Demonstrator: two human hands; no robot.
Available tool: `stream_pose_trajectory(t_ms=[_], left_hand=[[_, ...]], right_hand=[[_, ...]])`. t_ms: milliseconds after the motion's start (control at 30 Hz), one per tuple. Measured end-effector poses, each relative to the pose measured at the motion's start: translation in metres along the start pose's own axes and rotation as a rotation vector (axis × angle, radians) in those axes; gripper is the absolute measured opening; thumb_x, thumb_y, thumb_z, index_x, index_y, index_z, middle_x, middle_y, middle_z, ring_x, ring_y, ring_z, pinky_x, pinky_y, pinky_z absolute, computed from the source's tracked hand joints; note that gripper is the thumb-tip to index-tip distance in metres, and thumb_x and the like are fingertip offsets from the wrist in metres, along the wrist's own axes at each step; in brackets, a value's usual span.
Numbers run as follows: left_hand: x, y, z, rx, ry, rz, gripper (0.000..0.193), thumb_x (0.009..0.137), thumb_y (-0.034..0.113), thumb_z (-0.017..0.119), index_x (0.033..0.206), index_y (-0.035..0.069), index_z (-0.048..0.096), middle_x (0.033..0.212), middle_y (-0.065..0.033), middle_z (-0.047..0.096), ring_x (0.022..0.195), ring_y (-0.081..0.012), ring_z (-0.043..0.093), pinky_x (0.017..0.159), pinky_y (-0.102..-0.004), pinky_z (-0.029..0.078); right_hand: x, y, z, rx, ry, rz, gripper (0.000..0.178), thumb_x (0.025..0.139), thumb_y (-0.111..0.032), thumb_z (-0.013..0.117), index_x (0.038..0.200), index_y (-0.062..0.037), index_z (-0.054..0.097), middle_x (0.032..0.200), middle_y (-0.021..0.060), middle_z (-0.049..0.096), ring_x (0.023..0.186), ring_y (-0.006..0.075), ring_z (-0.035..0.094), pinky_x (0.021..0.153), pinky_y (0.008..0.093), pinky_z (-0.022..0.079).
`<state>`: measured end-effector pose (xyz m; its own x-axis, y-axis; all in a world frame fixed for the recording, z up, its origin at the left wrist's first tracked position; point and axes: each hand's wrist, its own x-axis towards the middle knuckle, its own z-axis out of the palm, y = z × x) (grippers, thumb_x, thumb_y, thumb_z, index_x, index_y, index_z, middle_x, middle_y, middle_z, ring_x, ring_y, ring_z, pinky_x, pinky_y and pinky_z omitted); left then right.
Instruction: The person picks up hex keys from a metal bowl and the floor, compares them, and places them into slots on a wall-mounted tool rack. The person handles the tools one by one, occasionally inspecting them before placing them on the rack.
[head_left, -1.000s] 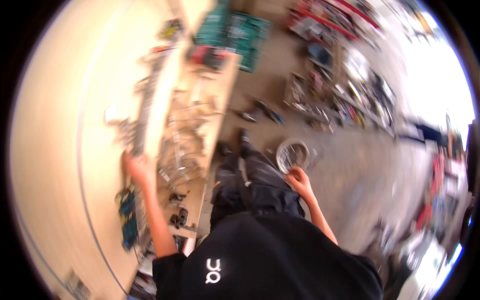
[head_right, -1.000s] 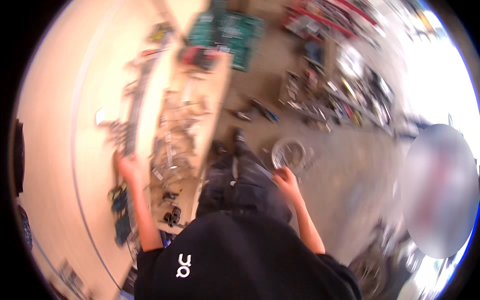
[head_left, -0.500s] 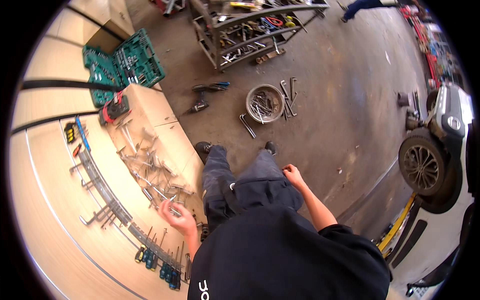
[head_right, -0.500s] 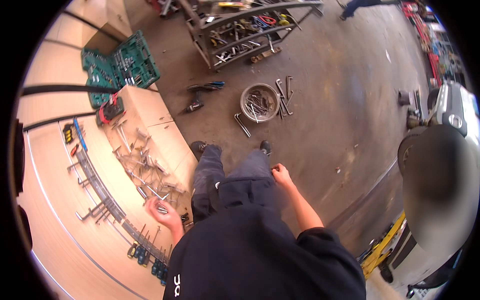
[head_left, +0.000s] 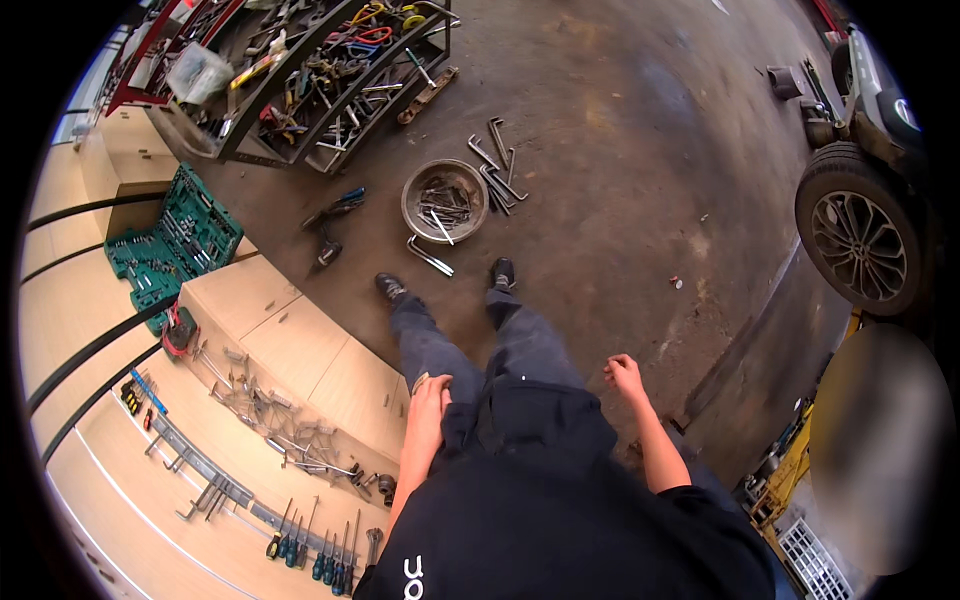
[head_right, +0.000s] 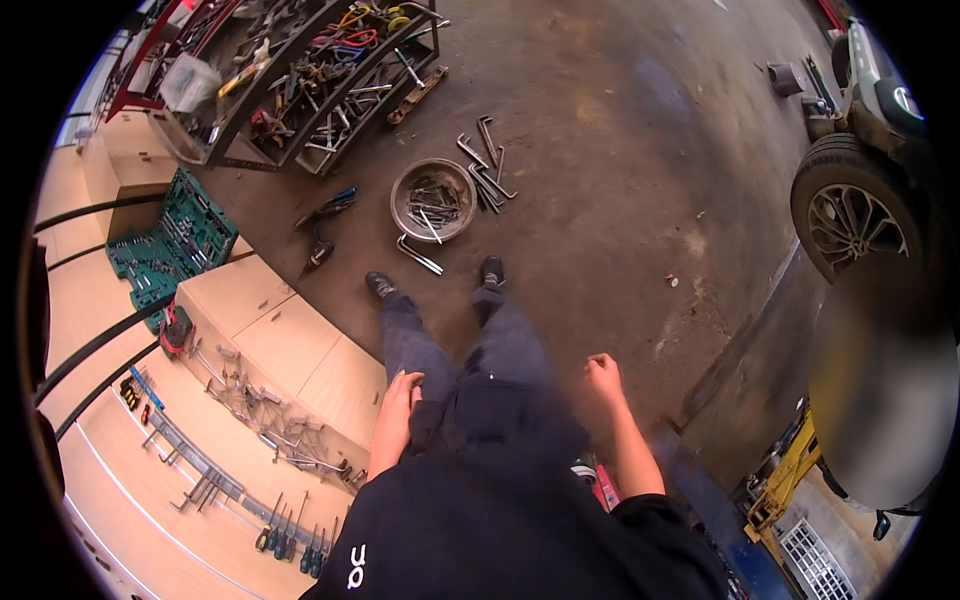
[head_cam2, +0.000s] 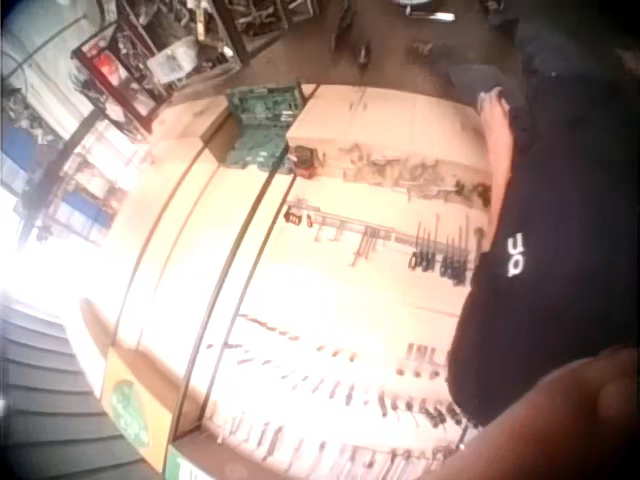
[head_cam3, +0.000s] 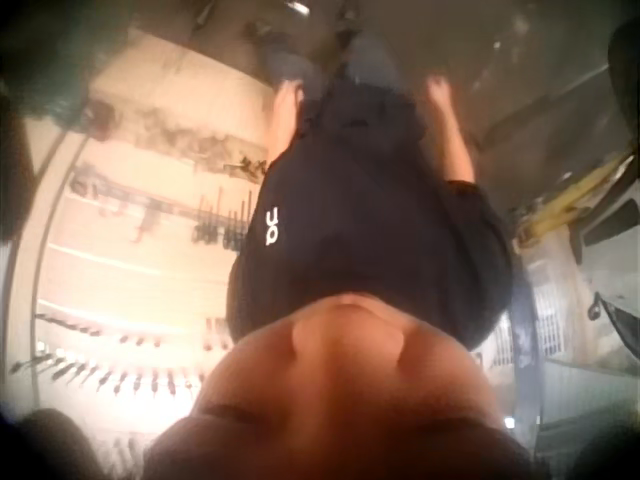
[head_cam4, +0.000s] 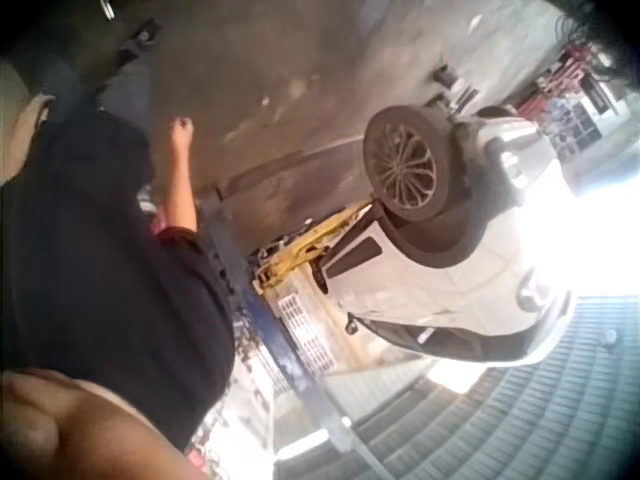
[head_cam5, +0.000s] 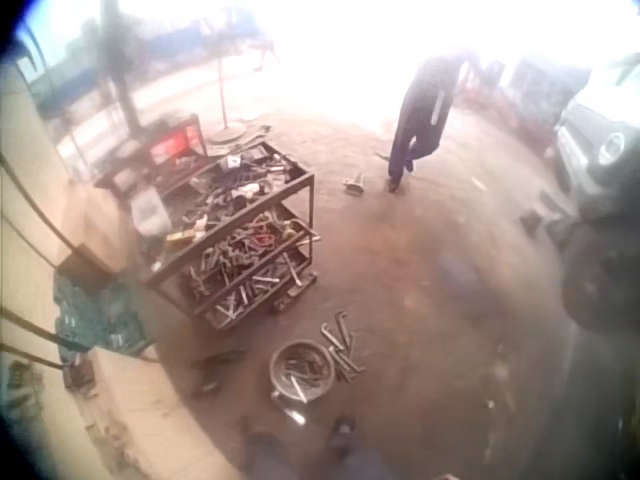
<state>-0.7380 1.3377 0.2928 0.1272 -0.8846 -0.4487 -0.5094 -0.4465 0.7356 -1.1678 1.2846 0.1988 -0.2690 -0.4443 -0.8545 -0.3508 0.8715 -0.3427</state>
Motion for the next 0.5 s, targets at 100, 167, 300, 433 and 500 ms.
stream_pose_trajectory(t_ms=[100,167,300,433,500], left_hand=[[0.025,0.023,0.005,-0.054,-0.094,0.013,0.019,0.088,0.006,0.052,0.105,-0.001,0.058,0.098,-0.0187,0.061,0.092,-0.0352,0.060,0.081,-0.0408,0.047],[0.041,0.025,0.004,-0.103,-0.125,-0.034,0.019,0.087,0.006,0.053,0.104,-0.001,0.058,0.098,-0.0191,0.061,0.093,-0.0351,0.060,0.082,-0.0408,0.047],[0.099,0.009,-0.001,0.035,-0.174,-0.069,0.020,0.087,0.008,0.053,0.104,-0.002,0.057,0.098,-0.0181,0.060,0.095,-0.0357,0.058,0.084,-0.0419,0.047],[0.174,-0.017,0.008,0.259,-0.266,-0.063,0.022,0.087,0.014,0.052,0.103,0.000,0.058,0.099,-0.0176,0.060,0.096,-0.0355,0.058,0.083,-0.0431,0.047],[0.211,-0.027,0.021,0.281,-0.220,-0.044,0.022,0.088,0.015,0.052,0.103,0.000,0.058,0.099,-0.0180,0.060,0.095,-0.0356,0.058,0.083,-0.0432,0.047]], right_hand=[[0.008,0.002,-0.023,0.078,0.050,0.034,0.019,0.091,-0.013,0.051,0.105,-0.0008,0.055,0.084,0.0098,0.061,0.061,0.0145,0.057,0.048,0.0268,0.045],[0.008,0.004,-0.024,0.098,0.046,0.054,0.018,0.091,-0.013,0.050,0.104,-0.0010,0.055,0.084,0.0095,0.061,0.061,0.0142,0.057,0.049,0.0265,0.045],[0.001,0.008,-0.005,-0.045,-0.002,-0.023,0.017,0.091,-0.012,0.051,0.103,-0.0016,0.056,0.083,0.0080,0.062,0.064,0.0124,0.057,0.054,0.0254,0.046],[-0.002,-0.003,0.015,-0.216,-0.046,-0.050,0.015,0.092,-0.012,0.053,0.102,-0.0031,0.058,0.084,0.0056,0.062,0.070,0.0119,0.059,0.061,0.0260,0.048],[-0.002,-0.059,0.027,-0.274,-0.030,-0.029,0.021,0.088,-0.016,0.052,0.101,-0.0008,0.059,0.087,0.0132,0.065,0.078,0.0207,0.062,0.071,0.0329,0.049]])
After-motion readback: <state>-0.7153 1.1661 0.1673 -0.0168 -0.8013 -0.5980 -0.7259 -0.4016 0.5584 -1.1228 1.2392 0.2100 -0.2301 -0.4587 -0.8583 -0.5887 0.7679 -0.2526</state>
